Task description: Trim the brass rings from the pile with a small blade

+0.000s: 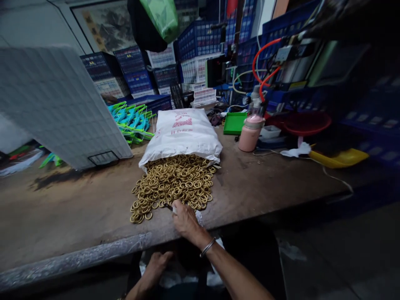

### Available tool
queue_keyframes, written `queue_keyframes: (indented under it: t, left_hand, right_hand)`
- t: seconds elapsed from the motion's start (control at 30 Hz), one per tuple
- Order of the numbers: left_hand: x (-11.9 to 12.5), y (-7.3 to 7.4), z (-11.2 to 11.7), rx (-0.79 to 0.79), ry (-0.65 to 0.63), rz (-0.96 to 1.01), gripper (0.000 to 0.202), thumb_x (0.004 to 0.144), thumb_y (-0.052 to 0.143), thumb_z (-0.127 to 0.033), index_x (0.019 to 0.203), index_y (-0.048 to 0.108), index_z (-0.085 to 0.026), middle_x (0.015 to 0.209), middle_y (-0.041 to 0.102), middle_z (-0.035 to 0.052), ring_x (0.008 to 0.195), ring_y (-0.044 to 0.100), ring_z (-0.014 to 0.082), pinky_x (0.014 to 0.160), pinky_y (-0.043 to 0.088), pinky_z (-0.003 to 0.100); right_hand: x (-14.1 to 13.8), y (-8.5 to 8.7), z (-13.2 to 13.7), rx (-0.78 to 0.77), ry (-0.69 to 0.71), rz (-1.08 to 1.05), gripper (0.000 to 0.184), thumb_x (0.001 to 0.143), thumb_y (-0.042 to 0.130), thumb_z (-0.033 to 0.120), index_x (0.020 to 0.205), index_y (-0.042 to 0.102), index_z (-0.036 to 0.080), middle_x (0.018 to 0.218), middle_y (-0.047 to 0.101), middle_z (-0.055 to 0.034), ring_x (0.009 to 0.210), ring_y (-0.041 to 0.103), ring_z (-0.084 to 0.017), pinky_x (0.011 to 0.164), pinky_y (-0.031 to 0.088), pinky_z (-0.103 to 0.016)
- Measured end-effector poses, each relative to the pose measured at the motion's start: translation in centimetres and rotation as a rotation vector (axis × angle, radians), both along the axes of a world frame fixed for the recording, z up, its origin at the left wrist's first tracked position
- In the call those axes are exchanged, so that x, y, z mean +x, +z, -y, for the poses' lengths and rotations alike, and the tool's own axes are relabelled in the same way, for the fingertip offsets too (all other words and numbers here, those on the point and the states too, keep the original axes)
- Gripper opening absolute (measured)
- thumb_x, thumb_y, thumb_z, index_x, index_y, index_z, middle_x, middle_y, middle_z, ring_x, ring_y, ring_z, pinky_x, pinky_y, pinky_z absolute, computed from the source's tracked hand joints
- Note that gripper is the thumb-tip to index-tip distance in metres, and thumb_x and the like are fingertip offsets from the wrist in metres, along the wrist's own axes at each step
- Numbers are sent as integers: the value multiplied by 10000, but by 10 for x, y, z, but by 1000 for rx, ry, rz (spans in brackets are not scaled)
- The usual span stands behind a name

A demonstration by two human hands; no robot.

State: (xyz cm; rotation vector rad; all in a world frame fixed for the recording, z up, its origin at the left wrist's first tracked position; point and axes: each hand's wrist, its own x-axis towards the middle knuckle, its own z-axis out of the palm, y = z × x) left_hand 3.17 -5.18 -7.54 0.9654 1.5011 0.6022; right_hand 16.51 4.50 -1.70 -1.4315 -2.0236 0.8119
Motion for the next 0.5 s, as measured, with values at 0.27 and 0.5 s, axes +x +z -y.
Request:
queue_keyframes:
  t: [0.27, 0.5]
  left_hand:
    - [32, 50, 4, 166, 84, 43, 333, 686, 527, -471, 546, 424, -187, 404, 421, -55, 341, 327, 71, 351, 242, 191]
    - [47, 98, -35, 326, 220, 101, 439, 671, 588, -468, 975, 504, -163, 503, 436, -77, 404, 347, 57, 385, 252, 166]
  right_hand:
    - [31, 5, 5, -333, 74, -491, 151, 792, 384, 269, 673, 416, 183, 513, 412, 65, 474, 358, -74, 499, 287, -186]
    - [48, 6, 9, -462, 184, -602, 153, 785, 411, 291, 693, 428, 169, 543, 410, 63, 489, 346, -67, 473, 290, -178]
